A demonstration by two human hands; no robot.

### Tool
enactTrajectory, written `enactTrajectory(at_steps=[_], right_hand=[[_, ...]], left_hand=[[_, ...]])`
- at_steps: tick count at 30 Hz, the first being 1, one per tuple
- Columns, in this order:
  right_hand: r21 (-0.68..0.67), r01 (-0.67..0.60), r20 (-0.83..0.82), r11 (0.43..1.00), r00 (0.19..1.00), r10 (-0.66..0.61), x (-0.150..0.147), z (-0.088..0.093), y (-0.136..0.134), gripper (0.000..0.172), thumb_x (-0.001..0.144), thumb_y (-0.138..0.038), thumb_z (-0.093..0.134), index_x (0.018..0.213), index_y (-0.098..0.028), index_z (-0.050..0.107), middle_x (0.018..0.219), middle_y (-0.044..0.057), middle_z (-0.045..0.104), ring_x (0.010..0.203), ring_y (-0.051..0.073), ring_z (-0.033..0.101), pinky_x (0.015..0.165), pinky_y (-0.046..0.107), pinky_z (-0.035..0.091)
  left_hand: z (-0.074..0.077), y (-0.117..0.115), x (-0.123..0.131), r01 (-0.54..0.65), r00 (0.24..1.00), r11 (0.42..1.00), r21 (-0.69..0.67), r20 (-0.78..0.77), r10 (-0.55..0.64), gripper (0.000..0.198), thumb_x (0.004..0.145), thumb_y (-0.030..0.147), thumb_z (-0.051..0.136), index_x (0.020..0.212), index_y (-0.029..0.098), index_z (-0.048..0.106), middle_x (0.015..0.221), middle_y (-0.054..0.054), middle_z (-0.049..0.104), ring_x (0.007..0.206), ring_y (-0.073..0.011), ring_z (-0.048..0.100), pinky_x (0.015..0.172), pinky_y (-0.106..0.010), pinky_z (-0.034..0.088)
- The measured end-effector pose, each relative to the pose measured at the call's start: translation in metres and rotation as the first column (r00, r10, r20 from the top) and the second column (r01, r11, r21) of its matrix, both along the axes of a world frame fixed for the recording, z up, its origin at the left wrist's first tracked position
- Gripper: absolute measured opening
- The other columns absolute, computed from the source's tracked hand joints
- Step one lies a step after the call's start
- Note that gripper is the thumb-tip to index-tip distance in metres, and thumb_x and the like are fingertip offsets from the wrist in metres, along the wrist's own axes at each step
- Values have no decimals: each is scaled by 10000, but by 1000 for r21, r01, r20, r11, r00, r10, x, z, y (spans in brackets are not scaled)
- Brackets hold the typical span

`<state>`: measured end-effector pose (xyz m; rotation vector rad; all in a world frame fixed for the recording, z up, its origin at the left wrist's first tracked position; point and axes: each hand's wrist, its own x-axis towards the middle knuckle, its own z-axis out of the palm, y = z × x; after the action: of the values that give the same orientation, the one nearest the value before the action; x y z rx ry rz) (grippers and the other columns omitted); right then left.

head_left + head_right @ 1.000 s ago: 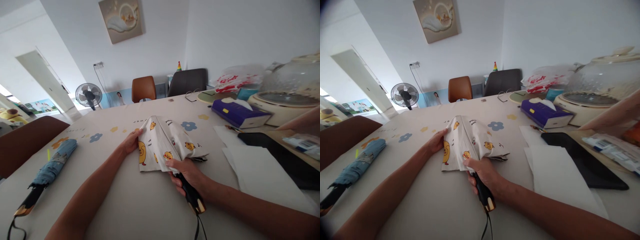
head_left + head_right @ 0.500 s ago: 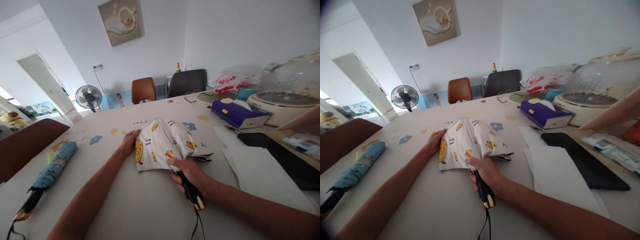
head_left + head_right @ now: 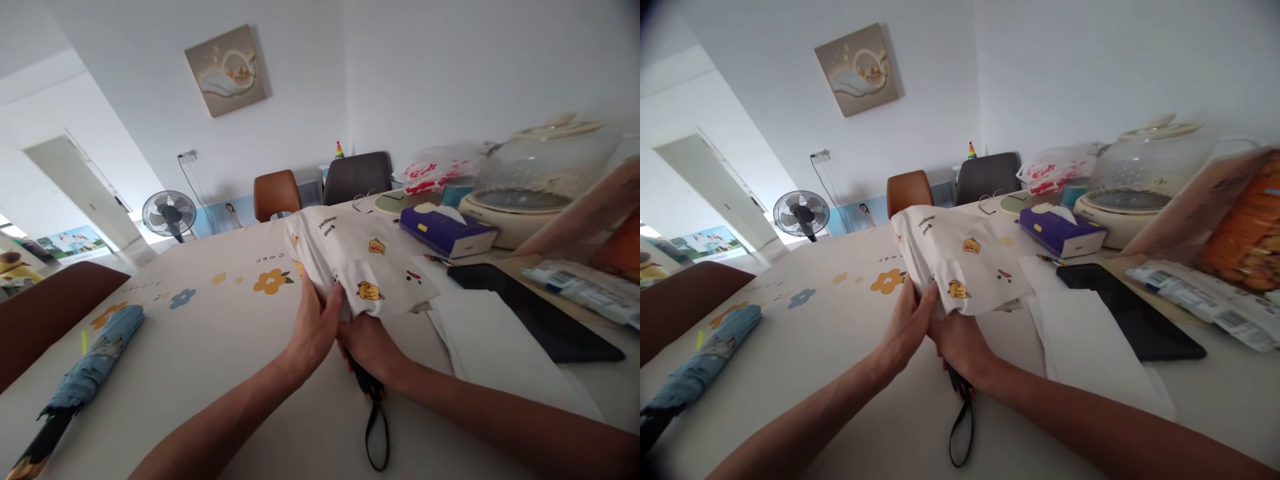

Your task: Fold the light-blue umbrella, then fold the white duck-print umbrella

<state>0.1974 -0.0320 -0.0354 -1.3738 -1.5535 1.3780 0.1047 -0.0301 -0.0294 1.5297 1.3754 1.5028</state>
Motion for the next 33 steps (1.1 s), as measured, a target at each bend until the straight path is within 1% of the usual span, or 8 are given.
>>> enactTrajectory(at_steps=[3, 6, 14, 22, 25, 27, 29, 33], right_hand=[[-7, 2, 55, 1000, 998, -2, 0, 0, -1, 217, 702, -227, 559, 516, -181, 457, 310, -23, 416, 263, 103, 414, 284, 209, 349], [-6, -40, 62, 999, 997, 40, 2, -3, 1, 190, 691, -189, 554, 529, -191, 455, 300, -28, 415, 235, 98, 387, 249, 208, 331], [-130, -327, 34, 936, 942, 334, 4, -5, -5, 281, 698, -197, 495, 430, -185, 411, 333, -4, 457, 242, 91, 400, 250, 202, 346], [-294, -420, -317, 858, 890, 327, 1, -2, -9, 170, 714, -262, 557, 602, -147, 502, 417, -31, 469, 309, 94, 435, 275, 216, 399], [-263, -478, -560, 838, 783, 271, 3, -5, -8, 237, 670, -253, 645, 851, -127, 559, 771, 54, 609, 608, 160, 609, 451, 292, 543], [-259, -511, -653, 819, 718, 241, 4, -6, -7, 357, 644, -220, 682, 964, -139, 548, 1029, 101, 573, 868, 216, 615, 622, 359, 574], [-271, -538, -695, 798, 683, 224, 5, -7, -7, 422, 630, -187, 695, 1018, -140, 535, 1123, 121, 532, 993, 240, 579, 733, 388, 553], [-273, -575, -746, 771, 633, 208, 4, -4, -9, 378, 639, -186, 654, 989, -124, 524, 977, 94, 591, 816, 203, 635, 674, 374, 558]], left_hand=[[10, 10, 4, -46, 989, 993, -109, 138, 61, 374, 814, 410, 512, 1114, 188, 516, 1085, -96, 599, 1082, -251, 515, 877, -343, 427], [22, 23, -4, 15, 948, 991, -132, 316, 28, 357, 775, 428, 564, 1024, 172, 577, 1040, -85, 633, 1037, -260, 549, 820, -320, 458], [39, 45, -45, 42, 752, 980, -197, 652, 99, 327, 654, 276, 657, 945, 133, 610, 917, -76, 670, 888, -254, 615, 777, -344, 503], [38, 51, -54, 98, 663, 967, -236, 740, 114, 344, 630, 213, 654, 953, 105, 605, 845, -80, 676, 844, -241, 632, 798, -343, 517], [39, 51, -54, 113, 666, 964, -239, 738, 105, 308, 640, 218, 644, 925, 108, 610, 828, -77, 675, 836, -240, 635, 796, -347, 519], [41, 51, -54, 129, 687, 966, -226, 722, 77, 309, 652, 240, 632, 934, 116, 606, 821, -74, 674, 831, -239, 637, 793, -353, 520], [42, 50, -55, 144, 697, 964, -226, 714, 64, 316, 660, 255, 624, 946, 123, 600, 815, -71, 673, 824, -239, 637, 790, -358, 521], [39, 50, -57, 169, 689, 951, -258, 721, 73, 313, 672, 269, 612, 955, 137, 595, 794, -66, 672, 811, -241, 637, 778, -363, 522]])
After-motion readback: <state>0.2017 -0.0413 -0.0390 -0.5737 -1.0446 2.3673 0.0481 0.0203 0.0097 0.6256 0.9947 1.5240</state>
